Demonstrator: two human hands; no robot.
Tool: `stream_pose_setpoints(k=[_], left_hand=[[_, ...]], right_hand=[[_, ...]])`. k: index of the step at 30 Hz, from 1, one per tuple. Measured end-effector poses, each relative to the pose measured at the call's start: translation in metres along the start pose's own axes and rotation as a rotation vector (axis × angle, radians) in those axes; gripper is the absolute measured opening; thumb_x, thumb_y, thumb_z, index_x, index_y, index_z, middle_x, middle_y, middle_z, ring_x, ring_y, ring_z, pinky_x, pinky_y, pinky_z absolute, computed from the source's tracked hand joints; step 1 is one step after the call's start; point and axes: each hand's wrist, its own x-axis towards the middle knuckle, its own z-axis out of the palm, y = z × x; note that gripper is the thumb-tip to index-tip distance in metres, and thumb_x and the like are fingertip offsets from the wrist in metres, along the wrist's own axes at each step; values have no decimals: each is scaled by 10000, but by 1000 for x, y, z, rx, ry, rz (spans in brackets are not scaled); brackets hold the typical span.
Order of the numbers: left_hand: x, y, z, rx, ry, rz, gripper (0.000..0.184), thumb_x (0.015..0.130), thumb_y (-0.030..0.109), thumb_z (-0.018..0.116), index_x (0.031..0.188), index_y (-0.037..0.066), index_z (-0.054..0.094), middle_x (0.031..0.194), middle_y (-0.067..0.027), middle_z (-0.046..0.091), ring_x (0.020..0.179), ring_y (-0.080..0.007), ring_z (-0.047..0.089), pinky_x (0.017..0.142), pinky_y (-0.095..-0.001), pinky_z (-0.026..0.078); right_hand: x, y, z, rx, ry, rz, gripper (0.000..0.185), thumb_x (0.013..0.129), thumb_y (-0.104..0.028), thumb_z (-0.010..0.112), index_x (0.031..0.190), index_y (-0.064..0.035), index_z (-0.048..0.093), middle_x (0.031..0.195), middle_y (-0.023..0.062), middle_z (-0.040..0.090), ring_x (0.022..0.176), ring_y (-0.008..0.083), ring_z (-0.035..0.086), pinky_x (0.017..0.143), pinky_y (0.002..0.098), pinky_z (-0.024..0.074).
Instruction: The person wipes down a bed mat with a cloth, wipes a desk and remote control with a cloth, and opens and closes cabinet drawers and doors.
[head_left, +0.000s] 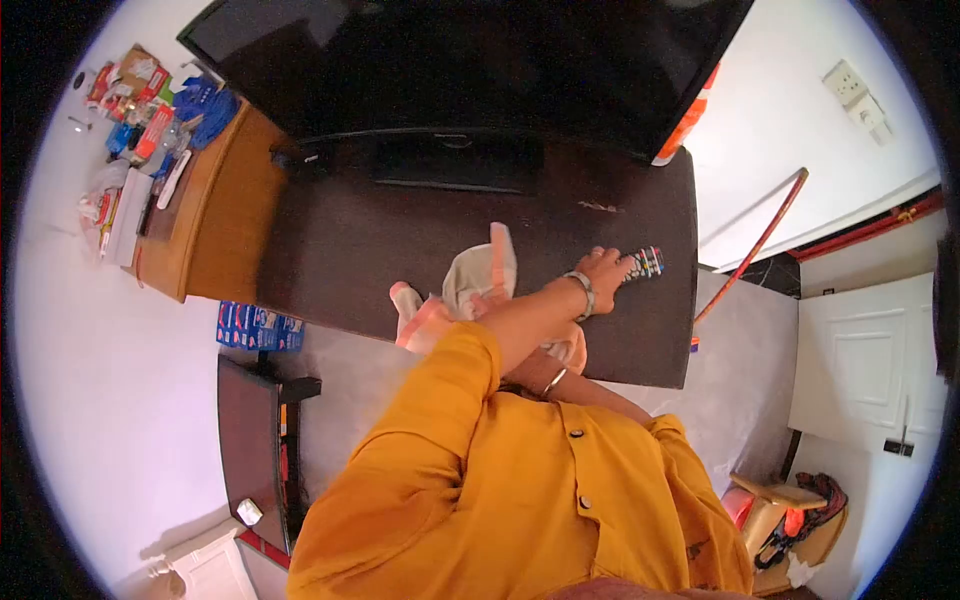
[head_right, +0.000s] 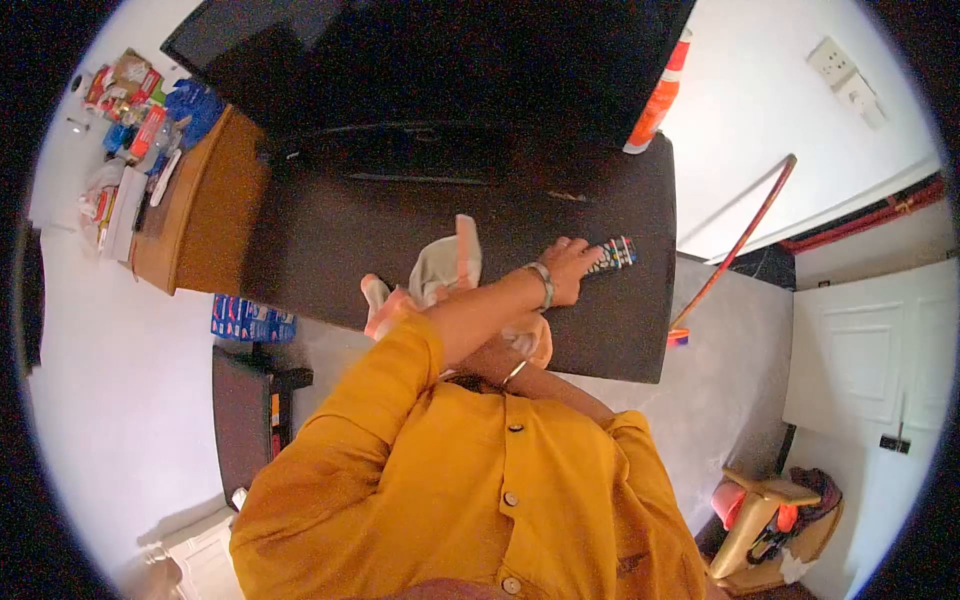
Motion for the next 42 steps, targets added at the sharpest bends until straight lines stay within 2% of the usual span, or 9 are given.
stream_pose_setpoints(k=[4,12,18,23,26,29,33,39,42], left_hand=[[-14,6,-21,-33,-27,-35,649,732,67,585,1356,78,407,1357,-192,407,1256,-406,360,1025,-469,347],[-155,-47,-113,-317,730,114,469,790,68,554,1253,27,492,1188,-223,546,1107,-385,525,961,-437,409],[-293,-172,-57,-51,710,-444,444,735,77,589,1173,12,551,1129,-231,564,1080,-410,511,933,-471,412],[-330,-222,-56,58,814,-374,429,675,84,573,1099,20,584,1030,-197,552,1046,-397,508,911,-491,404],[-324,-221,-56,61,816,-410,424,652,94,575,1070,22,594,1044,-179,539,1024,-378,510,880,-481,409],[-321,-215,-62,59,812,-439,425,654,100,576,1073,28,594,1050,-165,533,1044,-373,501,895,-487,394],[-324,-221,-60,0,808,-395,436,668,129,606,1091,27,587,1045,-161,528,1062,-373,489,905,-489,381],[-330,-232,-59,-125,894,-344,404,761,140,599,1143,16,561,1067,-155,562,1010,-332,542,895,-441,415],[-331,-247,-65,-1009,1224,-557,390,868,185,549,1213,7,517,1104,-142,575,969,-255,578,850,-370,458]], right_hand=[[63,52,10,-160,71,17,465,795,-246,584,1195,-14,538,1298,202,485,1235,356,421,1039,476,309],[147,104,-60,-151,366,180,584,786,-264,607,1295,-16,462,1373,211,403,1315,372,322,1089,484,239],[191,105,-48,-482,236,309,597,762,-227,599,1302,-27,439,1367,244,366,1291,450,302,1065,532,244],[228,146,-55,-435,353,484,603,766,-211,616,1309,-27,430,1339,236,392,1263,442,334,1033,544,265],[239,135,-36,-493,412,688,570,813,-258,573,1328,-62,427,1389,240,351,1320,467,233,1012,585,279],[235,84,-14,-636,432,542,582,791,-263,595,1341,-140,447,1387,244,351,1302,485,245,971,603,309],[234,29,27,-617,132,326,661,721,-276,659,1346,-201,459,1409,228,341,1276,513,277,946,626,323],[275,-30,23,132,-66,108,542,711,-98,580,1250,-121,540,1292,185,505,1187,375,474,1017,440,368],[272,-71,3,221,-443,-64,542,699,-58,549,1241,-56,526,1238,190,546,1162,358,500,1011,408,388]])
